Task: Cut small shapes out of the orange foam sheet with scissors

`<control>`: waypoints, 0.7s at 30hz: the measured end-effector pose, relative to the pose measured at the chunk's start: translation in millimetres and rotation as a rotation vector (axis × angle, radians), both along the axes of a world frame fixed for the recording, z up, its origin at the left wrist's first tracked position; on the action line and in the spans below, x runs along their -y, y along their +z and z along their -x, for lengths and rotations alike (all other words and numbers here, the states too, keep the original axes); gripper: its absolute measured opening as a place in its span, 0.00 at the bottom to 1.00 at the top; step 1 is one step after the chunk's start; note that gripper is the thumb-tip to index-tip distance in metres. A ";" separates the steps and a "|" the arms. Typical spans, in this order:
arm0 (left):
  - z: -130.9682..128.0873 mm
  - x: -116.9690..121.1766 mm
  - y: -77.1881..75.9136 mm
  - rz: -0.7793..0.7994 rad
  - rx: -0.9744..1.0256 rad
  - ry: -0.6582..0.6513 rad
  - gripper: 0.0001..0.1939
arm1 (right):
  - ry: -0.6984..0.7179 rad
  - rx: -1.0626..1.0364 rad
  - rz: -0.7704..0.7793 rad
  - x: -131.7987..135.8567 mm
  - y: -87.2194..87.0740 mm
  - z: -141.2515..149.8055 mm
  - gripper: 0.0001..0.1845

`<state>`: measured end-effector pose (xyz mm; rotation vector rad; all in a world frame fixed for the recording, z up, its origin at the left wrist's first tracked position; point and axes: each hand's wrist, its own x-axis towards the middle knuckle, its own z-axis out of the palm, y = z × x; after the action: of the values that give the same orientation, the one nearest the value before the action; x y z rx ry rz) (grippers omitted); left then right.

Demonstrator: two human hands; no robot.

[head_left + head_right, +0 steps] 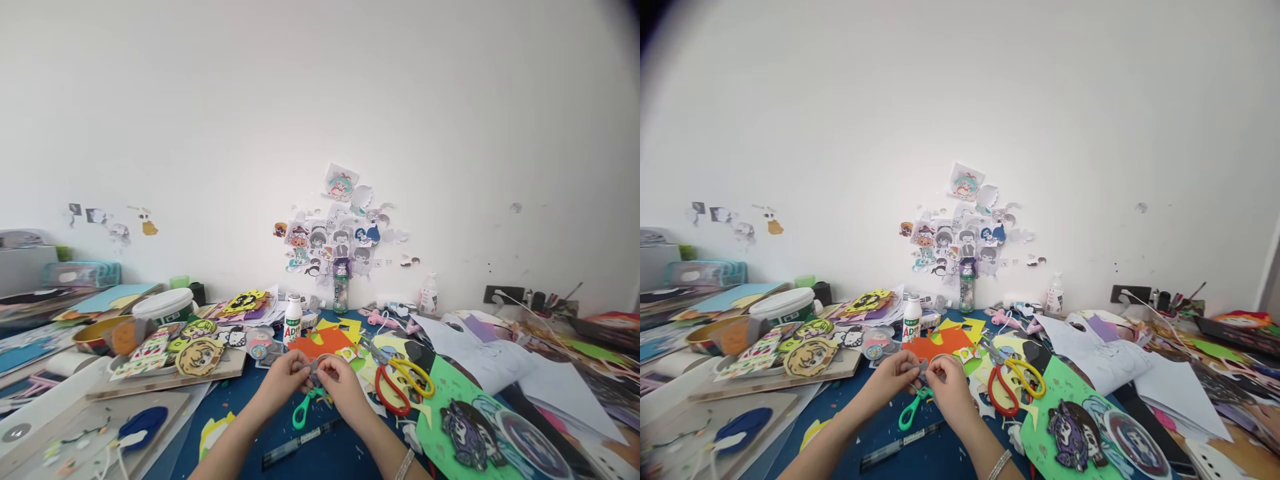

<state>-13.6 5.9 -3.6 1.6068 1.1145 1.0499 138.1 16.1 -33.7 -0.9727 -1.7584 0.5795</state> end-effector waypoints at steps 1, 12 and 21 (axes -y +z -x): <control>-0.4 -0.2 -0.5 0.001 0.009 -0.005 0.21 | -0.003 -0.003 0.003 0.3 -0.1 0.4 0.06; -3.3 1.9 -1.8 0.032 0.009 -0.004 0.18 | -0.109 0.049 0.011 4.1 3.7 -1.3 0.06; -8.8 0.1 -8.1 -0.016 -0.044 0.058 0.16 | -0.156 0.105 0.023 8.6 6.6 0.8 0.07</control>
<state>-4.8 5.8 -11.7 1.6262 1.1916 1.0684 137.3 7.5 -27.1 -1.1630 -1.7519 0.4566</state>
